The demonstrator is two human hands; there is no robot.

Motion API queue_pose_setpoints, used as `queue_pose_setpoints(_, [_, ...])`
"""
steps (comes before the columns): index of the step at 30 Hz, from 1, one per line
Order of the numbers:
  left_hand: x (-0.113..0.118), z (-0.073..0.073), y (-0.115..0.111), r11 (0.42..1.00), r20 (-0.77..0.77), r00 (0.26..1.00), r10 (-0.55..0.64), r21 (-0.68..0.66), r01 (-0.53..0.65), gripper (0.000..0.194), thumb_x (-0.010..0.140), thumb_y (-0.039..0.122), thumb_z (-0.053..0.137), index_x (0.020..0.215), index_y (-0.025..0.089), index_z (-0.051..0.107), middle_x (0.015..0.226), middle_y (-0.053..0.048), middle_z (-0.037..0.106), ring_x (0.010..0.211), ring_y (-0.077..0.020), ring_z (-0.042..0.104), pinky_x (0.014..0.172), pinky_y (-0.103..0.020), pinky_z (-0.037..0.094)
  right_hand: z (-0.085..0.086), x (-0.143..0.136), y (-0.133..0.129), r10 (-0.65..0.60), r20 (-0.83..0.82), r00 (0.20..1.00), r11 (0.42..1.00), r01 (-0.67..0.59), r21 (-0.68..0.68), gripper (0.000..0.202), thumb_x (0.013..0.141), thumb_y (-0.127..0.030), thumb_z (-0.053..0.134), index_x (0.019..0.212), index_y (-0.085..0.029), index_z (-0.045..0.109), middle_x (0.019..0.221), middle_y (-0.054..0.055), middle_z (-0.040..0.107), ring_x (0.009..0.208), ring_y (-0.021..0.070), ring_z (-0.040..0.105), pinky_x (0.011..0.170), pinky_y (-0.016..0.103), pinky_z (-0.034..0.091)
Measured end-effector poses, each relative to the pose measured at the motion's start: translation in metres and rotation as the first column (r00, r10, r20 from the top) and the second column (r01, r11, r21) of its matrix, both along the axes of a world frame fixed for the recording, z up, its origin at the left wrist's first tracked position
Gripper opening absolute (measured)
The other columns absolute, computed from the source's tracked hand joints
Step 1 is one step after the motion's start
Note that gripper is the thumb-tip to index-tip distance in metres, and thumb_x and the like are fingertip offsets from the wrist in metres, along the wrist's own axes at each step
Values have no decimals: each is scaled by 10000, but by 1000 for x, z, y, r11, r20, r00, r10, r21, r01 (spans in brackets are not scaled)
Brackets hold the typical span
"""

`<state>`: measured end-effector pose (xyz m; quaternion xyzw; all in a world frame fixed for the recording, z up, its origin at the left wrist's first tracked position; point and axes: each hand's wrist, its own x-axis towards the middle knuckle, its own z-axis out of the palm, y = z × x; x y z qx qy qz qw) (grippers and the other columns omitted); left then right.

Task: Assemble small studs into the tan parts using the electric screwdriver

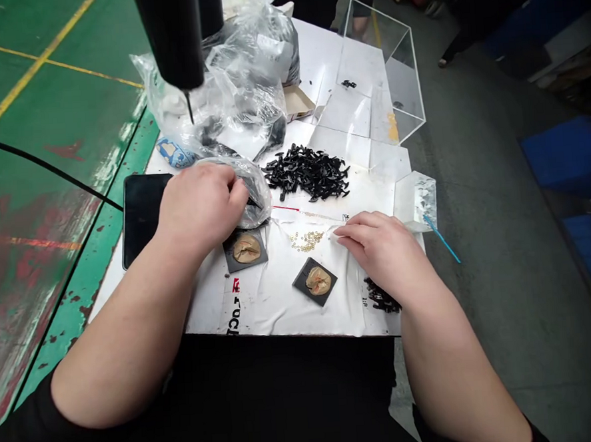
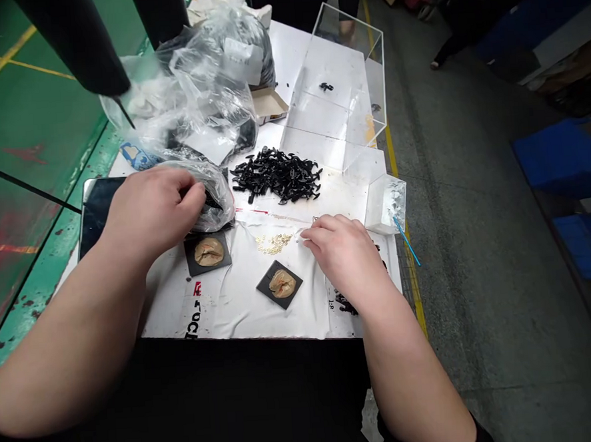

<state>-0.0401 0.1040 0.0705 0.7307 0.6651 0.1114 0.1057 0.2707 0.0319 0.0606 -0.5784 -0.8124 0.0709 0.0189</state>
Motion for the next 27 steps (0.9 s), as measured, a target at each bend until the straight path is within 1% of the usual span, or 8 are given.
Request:
queue_pose_setpoints(4, [2,1,0,1000,-12,1000,-2,16,2,357,1049,407,503,869,237,760,971,-107,793,1042,-318,731,957,-447,600,1,5,-14,-67,-93,993,995,74,70,274,1112,-308,592,1193,-238,844,1163,98,798,1097,281,707,969,421,513])
queue_pose_setpoints(6, [2,0,-1,1000,-4,1000,0,29,0,354,1044,429,517,884,230,764,990,-111,798,1036,-322,735,961,-462,601,0,1,-19,-54,-94,994,996,60,68,296,1112,-273,578,1258,-236,832,1160,98,783,1085,271,690,965,404,508])
queue_pose_setpoints(10, [1,-1,-1,1000,30,1000,3,23,-3,337,1023,426,534,923,229,788,1041,-115,808,1068,-338,740,994,-494,597,-9,-11,-26,12,38,999,997,-15,70,453,1107,-165,513,1478,-289,741,1225,104,736,1073,264,614,956,403,443])
queue_pose_setpoints(14, [1,-2,-1,1000,45,999,18,6,-19,324,1000,422,551,920,237,805,993,-110,808,1048,-337,747,965,-489,607,-19,-14,-33,31,149,988,996,-44,83,621,1071,-71,472,1616,-330,618,1301,112,690,1093,277,553,961,422,395])
queue_pose_setpoints(17, [2,-2,-1,1000,34,999,17,5,-17,305,1000,410,565,905,246,803,986,-102,807,1060,-333,755,960,-474,608,-22,-12,-38,40,191,981,996,-56,76,664,1056,-68,485,1648,-355,573,1321,119,670,1103,287,532,972,434,386])
queue_pose_setpoints(20, [2,-2,0,1000,19,1000,11,0,-11,292,1007,406,575,895,248,793,1008,-95,807,1089,-332,752,979,-465,604,-23,-10,-41,53,225,973,996,-67,59,664,1053,-83,493,1654,-356,563,1302,124,666,1095,296,524,980,452,389])
queue_pose_setpoints(24, [2,0,0,1000,38,999,13,-17,-12,274,1004,386,584,889,245,789,1010,-100,802,1095,-341,745,998,-474,588,-22,-4,-46,14,237,971,998,-30,63,652,1034,-60,472,1625,-305,598,1296,139,674,1107,305,525,969,456,398])
queue_pose_setpoints(27, [2,0,0,1000,42,999,8,-22,-7,272,1011,385,583,897,256,794,1001,-91,801,1109,-327,743,1008,-446,582,-21,-2,-49,-14,210,978,998,-1,68,634,1032,-75,470,1629,-255,588,1302,157,683,1102,309,529,952,458,415])
